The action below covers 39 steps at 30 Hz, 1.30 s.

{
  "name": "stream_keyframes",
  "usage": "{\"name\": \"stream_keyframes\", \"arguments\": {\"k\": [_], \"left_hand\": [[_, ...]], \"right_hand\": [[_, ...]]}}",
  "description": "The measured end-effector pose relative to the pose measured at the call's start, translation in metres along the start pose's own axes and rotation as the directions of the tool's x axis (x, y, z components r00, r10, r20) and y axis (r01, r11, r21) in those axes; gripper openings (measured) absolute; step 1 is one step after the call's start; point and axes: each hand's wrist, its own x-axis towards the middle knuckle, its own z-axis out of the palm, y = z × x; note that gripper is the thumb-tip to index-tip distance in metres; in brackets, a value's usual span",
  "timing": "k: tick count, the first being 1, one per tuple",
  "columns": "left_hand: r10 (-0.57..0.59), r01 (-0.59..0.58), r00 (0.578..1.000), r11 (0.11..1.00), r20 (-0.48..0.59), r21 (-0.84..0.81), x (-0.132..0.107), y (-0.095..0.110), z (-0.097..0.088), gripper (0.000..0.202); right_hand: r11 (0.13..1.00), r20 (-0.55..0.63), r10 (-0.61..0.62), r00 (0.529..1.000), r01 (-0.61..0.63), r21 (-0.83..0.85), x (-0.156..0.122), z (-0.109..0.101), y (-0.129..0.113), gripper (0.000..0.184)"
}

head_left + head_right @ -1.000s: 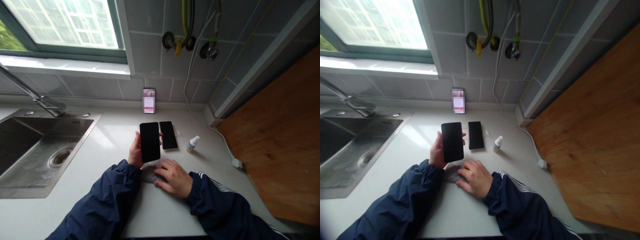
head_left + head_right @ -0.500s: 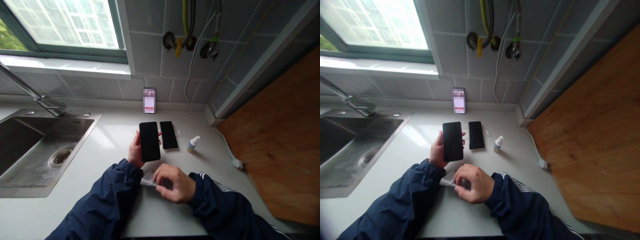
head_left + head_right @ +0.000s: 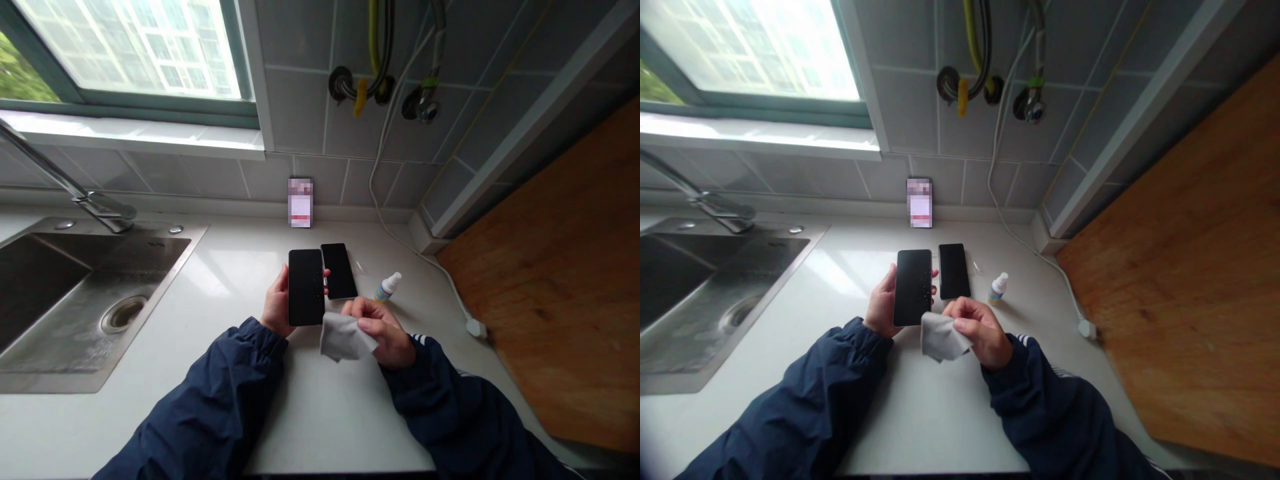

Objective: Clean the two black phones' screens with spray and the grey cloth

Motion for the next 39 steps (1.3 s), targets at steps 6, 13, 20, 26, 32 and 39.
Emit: {"name": "stream_keyframes", "arguments": {"k": [6,13,20,26,32,39], "left_hand": [[-0.08,0.077,0.996,0.995,-0.043,-0.068,0.0,-0.005,0.007,0.073],[-0.179,0.178,0.978,0.984,-0.109,-0.014,0.002,-0.009,0.001,0.062],[-0.17,0.171,0.984,0.985,0.054,-0.023,0.005,-0.014,-0.005,0.069],[-0.138,0.136,0.99,0.988,-0.031,-0.073,0.007,-0.016,-0.005,0.06],[-0.125,0.12,0.988,0.991,-0.086,-0.065,0.006,-0.017,-0.002,0.06],[-0.136,0.131,0.988,0.989,-0.072,-0.071,0.008,-0.024,-0.003,0.056]], "right_hand": [[0.994,-0.35,-0.006,0.937,0.044,0.099,0.005,0.001,-0.011,0.022],[0.981,-0.526,0.016,0.85,0.087,0.171,0.005,0.001,-0.017,0.028],[0.89,-0.458,-0.436,0.775,0.295,-0.348,0.027,0.011,-0.034,0.014],[0.151,0.246,-0.291,0.924,0.298,-0.943,0.041,0.007,-0.01,0.034],[-0.123,0.351,-0.251,0.902,0.33,-0.936,0.034,-0.008,0.017,0.069],[-0.177,0.329,-0.294,0.897,0.287,-0.941,0.032,-0.005,0.02,0.077]]}}
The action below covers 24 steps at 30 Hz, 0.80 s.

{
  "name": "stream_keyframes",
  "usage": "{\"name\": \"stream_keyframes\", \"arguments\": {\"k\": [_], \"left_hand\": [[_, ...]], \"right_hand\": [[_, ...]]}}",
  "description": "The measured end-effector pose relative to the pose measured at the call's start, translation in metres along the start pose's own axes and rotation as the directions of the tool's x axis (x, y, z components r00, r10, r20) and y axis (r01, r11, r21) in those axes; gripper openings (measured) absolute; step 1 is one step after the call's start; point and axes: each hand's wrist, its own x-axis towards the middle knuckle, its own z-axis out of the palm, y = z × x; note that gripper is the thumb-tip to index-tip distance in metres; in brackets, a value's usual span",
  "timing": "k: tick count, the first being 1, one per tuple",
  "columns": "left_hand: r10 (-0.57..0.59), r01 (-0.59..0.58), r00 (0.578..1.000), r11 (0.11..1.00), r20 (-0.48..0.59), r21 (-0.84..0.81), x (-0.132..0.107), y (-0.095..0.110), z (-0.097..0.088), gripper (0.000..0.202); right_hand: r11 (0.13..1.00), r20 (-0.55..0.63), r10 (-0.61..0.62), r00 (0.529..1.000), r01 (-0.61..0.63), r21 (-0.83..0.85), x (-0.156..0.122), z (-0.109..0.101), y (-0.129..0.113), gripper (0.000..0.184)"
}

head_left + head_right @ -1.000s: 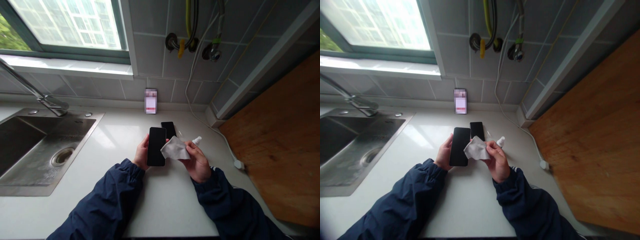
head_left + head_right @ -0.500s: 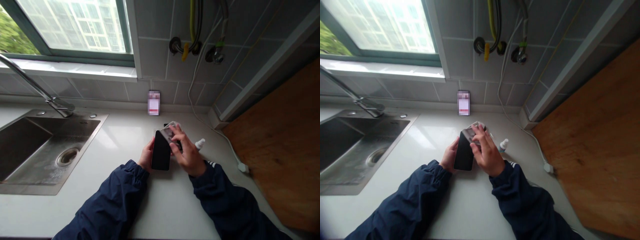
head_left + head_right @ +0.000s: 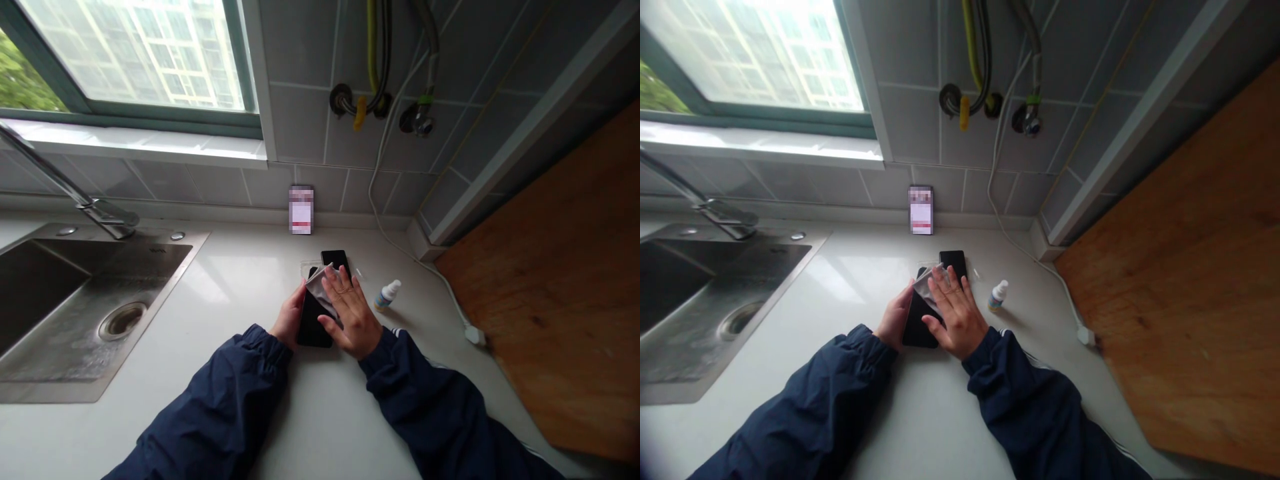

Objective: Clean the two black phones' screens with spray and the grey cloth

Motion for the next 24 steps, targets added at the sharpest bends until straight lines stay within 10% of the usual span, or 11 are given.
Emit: {"name": "stream_keyframes", "arguments": {"k": [24], "left_hand": [[-0.013,0.009,0.997,0.999,0.075,0.052,-0.002,-0.004,-0.001,0.06]], "right_hand": [[0.993,0.111,0.027,0.993,-0.014,-0.12,-0.001,0.011,-0.003,0.092]]}}
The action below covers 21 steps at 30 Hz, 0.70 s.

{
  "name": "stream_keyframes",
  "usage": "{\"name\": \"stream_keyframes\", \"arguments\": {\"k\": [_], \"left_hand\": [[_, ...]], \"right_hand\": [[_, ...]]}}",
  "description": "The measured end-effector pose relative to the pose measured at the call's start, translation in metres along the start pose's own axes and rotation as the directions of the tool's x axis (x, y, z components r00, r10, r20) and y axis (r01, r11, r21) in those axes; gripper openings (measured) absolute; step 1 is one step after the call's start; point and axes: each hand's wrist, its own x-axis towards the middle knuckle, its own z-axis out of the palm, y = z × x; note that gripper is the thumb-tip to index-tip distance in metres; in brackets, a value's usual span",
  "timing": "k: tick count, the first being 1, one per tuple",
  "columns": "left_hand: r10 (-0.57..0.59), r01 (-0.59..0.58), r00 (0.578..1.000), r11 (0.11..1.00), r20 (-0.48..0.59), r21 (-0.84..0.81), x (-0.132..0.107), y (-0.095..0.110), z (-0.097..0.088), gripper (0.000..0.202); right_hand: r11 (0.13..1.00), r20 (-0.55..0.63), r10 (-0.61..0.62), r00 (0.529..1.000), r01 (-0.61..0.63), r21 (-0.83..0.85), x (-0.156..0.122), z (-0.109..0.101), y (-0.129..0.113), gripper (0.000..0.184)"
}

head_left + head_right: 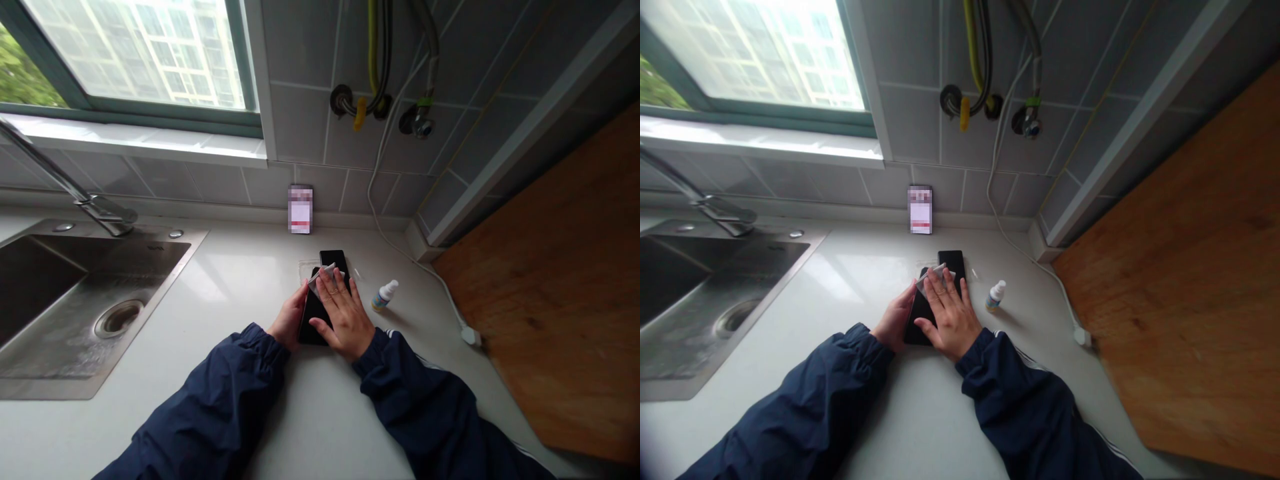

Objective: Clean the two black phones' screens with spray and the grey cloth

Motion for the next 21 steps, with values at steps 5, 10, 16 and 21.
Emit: {"name": "stream_keyframes", "arguments": {"k": [5,10,16,21], "left_hand": [[0.023,-0.022,0.999,1.0,0.042,-0.021,0.0002,0.0005,0.0019,0.067],[-0.017,0.016,0.998,1.0,0.056,0.012,-0.0024,0.0029,0.0039,0.082],[-0.011,0.01,0.999,0.999,0.041,0.035,-0.0022,0.0026,0.0037,0.08],[-0.001,0.0,1.0,0.999,0.025,0.053,-0.0033,0.0035,0.0078,0.078]], "right_hand": [[1.0,-0.003,0.021,1.0,-0.021,-0.006,0.0004,0.0012,-0.002,0.094],[0.999,0.002,0.024,1.0,-0.024,0.024,0.0006,0.0026,0.0012,0.091],[0.998,0.003,0.033,0.999,-0.033,0.051,0.0006,0.0046,0.0035,0.089],[0.997,0.009,0.031,0.999,-0.032,0.068,0.0003,0.0057,0.005,0.088]]}}
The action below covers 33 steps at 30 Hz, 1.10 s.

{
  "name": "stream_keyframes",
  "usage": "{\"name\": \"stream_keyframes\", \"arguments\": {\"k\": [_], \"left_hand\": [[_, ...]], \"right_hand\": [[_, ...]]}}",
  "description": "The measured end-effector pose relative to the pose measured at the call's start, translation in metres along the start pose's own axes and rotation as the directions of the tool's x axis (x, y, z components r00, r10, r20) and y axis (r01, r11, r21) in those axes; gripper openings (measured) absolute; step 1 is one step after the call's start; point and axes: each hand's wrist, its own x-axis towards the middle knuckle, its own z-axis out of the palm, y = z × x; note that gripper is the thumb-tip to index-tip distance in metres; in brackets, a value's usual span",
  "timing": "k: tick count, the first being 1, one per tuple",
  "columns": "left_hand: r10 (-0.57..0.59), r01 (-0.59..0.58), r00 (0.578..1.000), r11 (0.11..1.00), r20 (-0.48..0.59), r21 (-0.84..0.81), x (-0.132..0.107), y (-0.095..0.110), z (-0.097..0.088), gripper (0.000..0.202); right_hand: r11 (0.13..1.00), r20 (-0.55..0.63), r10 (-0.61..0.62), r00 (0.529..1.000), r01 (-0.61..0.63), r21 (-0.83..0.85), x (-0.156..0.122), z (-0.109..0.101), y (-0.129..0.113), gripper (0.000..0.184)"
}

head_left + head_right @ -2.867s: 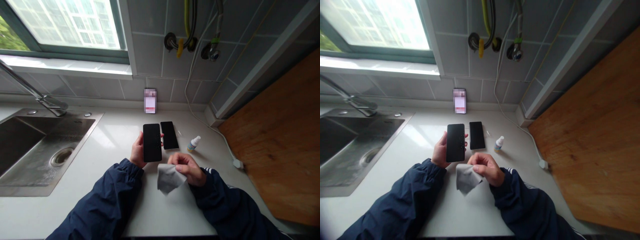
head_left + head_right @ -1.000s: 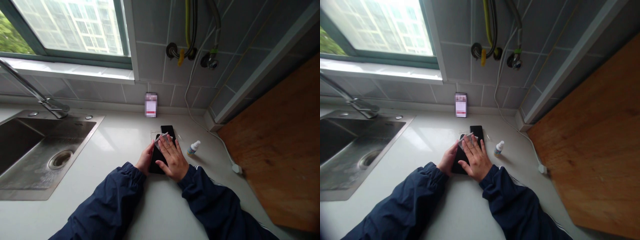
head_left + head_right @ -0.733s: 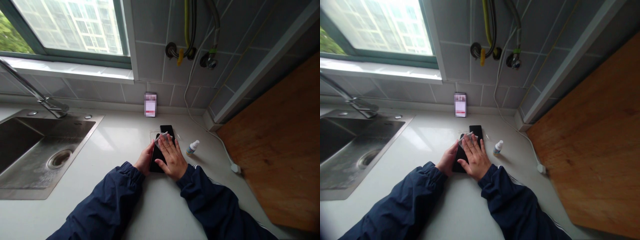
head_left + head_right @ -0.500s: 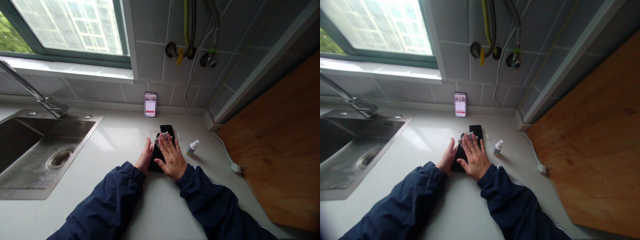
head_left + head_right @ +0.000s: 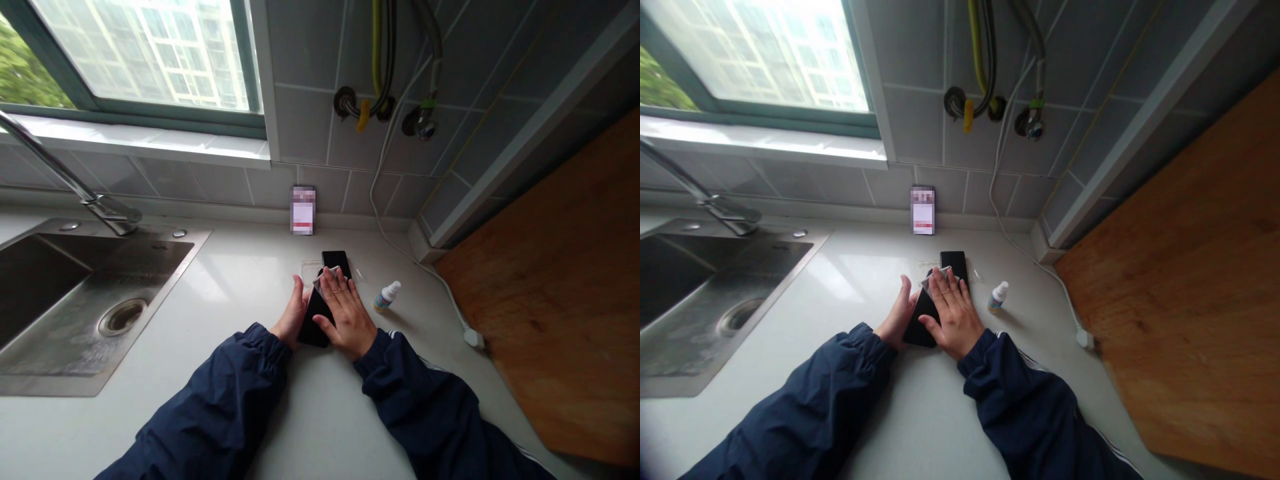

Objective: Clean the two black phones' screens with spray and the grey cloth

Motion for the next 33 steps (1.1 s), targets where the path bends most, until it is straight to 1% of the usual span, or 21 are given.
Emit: {"name": "stream_keyframes", "arguments": {"k": [6,14,19,22,27,33], "left_hand": [[-0.008,0.008,1.0,0.999,-0.003,0.036,-0.0033,0.0025,0.0049,0.08],[-0.023,0.024,1.0,0.999,-0.019,0.047,-0.0022,0.0022,0.0035,0.075],[-0.014,0.019,0.999,0.993,-0.041,0.114,-0.0023,0.0014,0.0049,0.078],[-0.01,0.014,1.0,0.99,-0.027,0.139,-0.0034,0.001,0.0073,0.081],[0.026,-0.026,1.0,0.988,0.001,0.152,-0.0033,-0.0004,0.0077,0.08],[0.02,-0.009,0.998,0.988,-0.067,0.152,-0.0022,-0.0009,0.0049,0.081]], "right_hand": [[1.0,-0.009,-0.009,1.0,0.009,0.002,-0.0004,0.0014,0.0019,0.084],[0.999,-0.003,0.001,1.0,0.0,0.046,0.0001,0.0037,0.0063,0.077],[0.999,0.013,-0.013,1.0,0.012,0.053,0.0004,0.003,0.008,0.076],[0.999,0.043,-0.028,0.999,0.026,0.046,0.0004,0.0017,0.0088,0.076],[0.999,0.051,-0.041,0.998,0.04,0.03,-0.0001,0.0002,0.0064,0.077],[0.996,0.073,-0.086,0.994,0.084,0.019,-0.0001,-0.0019,0.0002,0.078]]}}
